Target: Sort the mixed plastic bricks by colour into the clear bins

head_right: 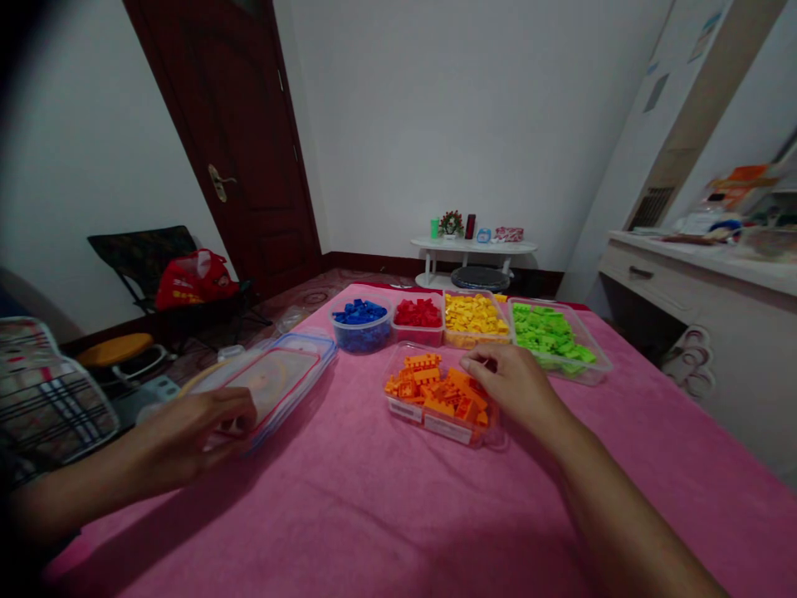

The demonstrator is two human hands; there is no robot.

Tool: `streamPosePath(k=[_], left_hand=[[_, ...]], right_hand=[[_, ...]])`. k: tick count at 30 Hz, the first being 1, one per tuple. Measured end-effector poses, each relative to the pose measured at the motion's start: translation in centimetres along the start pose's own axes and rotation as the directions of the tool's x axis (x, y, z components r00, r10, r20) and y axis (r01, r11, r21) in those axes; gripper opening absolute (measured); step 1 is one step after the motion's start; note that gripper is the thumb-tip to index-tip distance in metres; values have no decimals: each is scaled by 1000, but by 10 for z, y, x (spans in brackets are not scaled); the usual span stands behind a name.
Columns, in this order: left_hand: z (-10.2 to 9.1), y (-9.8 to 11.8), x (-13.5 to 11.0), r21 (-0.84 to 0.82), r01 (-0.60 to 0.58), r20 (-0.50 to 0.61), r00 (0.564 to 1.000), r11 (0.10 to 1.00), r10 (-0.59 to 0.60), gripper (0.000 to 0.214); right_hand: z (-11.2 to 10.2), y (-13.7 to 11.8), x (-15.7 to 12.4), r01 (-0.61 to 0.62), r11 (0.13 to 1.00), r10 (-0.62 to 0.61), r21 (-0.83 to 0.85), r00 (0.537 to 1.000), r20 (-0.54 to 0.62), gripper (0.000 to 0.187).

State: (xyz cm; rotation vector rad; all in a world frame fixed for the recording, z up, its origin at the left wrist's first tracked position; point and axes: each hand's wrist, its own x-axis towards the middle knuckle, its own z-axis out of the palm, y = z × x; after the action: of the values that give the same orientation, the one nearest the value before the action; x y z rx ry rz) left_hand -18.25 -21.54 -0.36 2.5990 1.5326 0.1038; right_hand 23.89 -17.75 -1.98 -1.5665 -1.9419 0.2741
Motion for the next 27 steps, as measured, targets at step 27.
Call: streamPosePath(k=[27], left_hand=[[-36, 64, 128, -910, -324, -389, 883, 259, -262, 43]], right_hand=[[-37, -96, -26, -264, 623, 93, 736, 960, 265, 38]])
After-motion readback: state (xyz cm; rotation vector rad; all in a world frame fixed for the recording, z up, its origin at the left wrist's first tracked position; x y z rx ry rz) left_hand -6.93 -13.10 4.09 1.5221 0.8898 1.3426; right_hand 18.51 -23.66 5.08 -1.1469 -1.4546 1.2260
